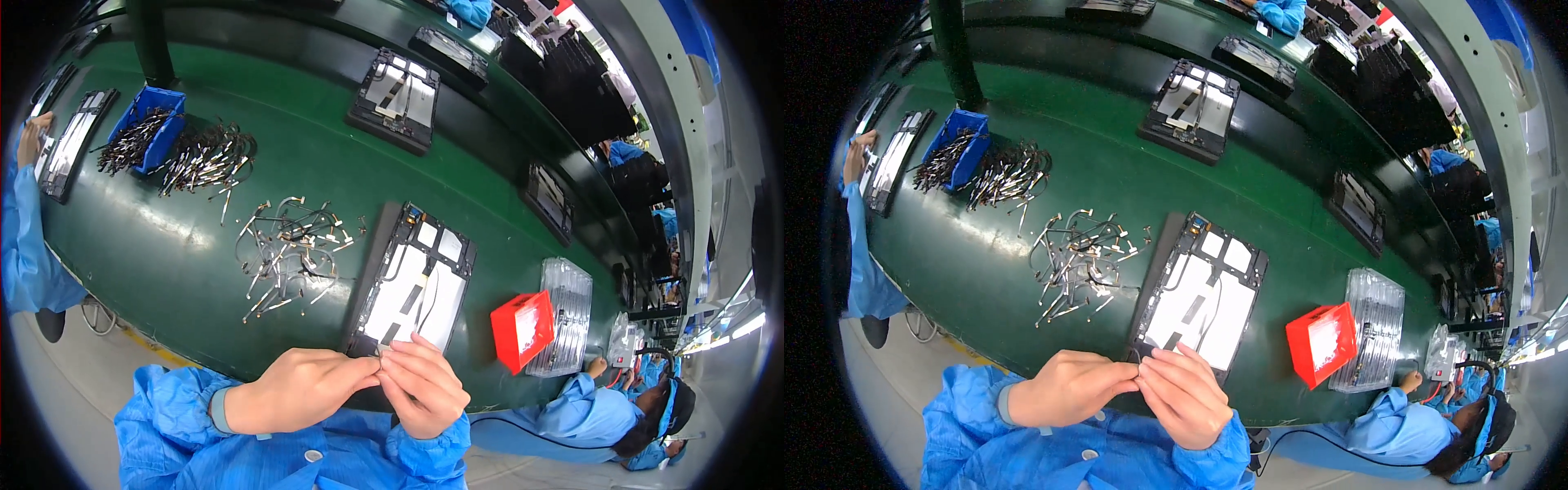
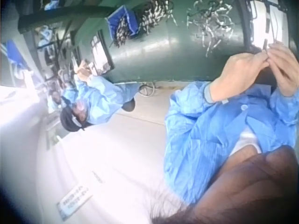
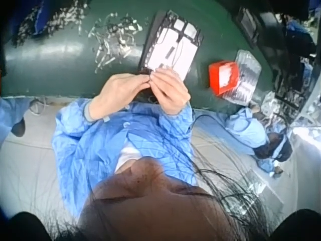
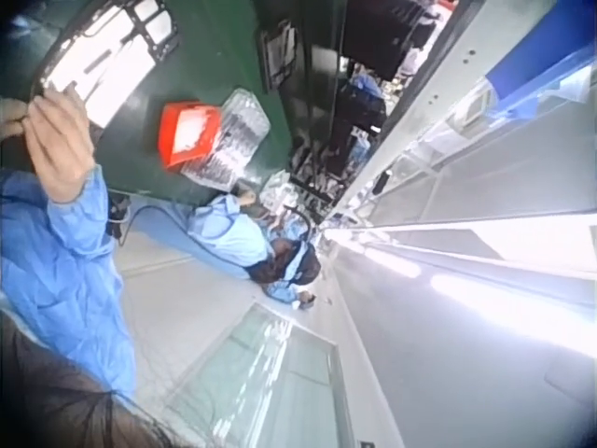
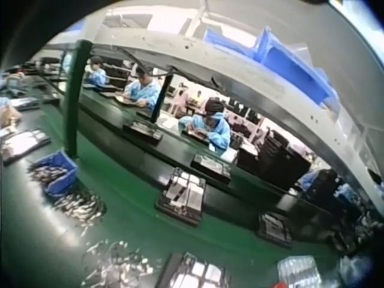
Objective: The person assembles electronic devices by connecting ribbon cables to a circuit board within a tablet screen assembly by hand.
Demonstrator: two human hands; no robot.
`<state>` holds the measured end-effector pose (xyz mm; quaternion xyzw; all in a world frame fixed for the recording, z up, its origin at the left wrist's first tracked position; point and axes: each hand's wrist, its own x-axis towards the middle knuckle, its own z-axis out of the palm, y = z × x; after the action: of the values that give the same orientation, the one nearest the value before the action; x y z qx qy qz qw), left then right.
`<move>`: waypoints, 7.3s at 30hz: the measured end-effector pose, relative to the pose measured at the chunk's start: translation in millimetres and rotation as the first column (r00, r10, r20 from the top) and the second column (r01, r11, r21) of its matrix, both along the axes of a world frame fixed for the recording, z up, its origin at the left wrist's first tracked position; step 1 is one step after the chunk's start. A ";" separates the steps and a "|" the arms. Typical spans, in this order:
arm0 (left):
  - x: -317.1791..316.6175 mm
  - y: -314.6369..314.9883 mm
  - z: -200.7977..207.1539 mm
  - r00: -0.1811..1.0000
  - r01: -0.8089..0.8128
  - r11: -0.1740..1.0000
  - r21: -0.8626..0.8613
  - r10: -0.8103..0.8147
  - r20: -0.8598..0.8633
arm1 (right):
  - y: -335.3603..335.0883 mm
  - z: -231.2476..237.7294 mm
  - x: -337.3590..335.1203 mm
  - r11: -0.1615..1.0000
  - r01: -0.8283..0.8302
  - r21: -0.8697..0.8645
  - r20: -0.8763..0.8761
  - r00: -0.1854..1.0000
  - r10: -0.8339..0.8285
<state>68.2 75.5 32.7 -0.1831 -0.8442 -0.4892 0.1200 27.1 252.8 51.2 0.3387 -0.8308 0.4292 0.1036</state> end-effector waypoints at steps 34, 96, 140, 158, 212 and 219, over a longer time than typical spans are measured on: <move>-45.1 28.4 -35.2 0.809 -0.011 0.905 0.426 -0.242 0.536 | 71.2 -90.1 -93.9 0.934 0.356 -0.011 0.441 0.840 -0.315; -84.9 -29.9 -42.9 0.941 -0.083 0.675 -0.733 -0.188 -0.280 | -0.9 -61.9 -103.8 0.991 0.116 -0.071 0.782 0.623 -0.017; -98.1 -6.9 -69.4 0.913 -0.134 0.785 -0.604 -0.139 -0.383 | -5.9 -74.6 -121.4 0.969 0.245 -0.009 0.621 0.761 -0.186; -95.5 -9.5 -68.3 0.922 -0.148 0.760 -0.633 -0.126 -0.367 | -20.5 -65.7 -119.9 0.925 0.365 0.108 0.636 0.690 -0.347; -12.6 -72.4 -23.4 0.842 -0.323 0.812 0.485 0.013 0.539 | 10.1 -8.9 -8.1 0.832 0.238 -0.501 0.501 0.864 0.054; -16.8 -124.7 -26.1 0.869 -0.488 0.664 0.567 0.308 0.387 | -87.6 -36.4 -132.2 0.705 0.185 -0.684 0.582 0.721 0.376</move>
<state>51.4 -49.2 6.6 0.1258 -0.6491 -0.7308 0.1697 -105.1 165.2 14.7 0.1358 -0.5594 0.8097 -0.1146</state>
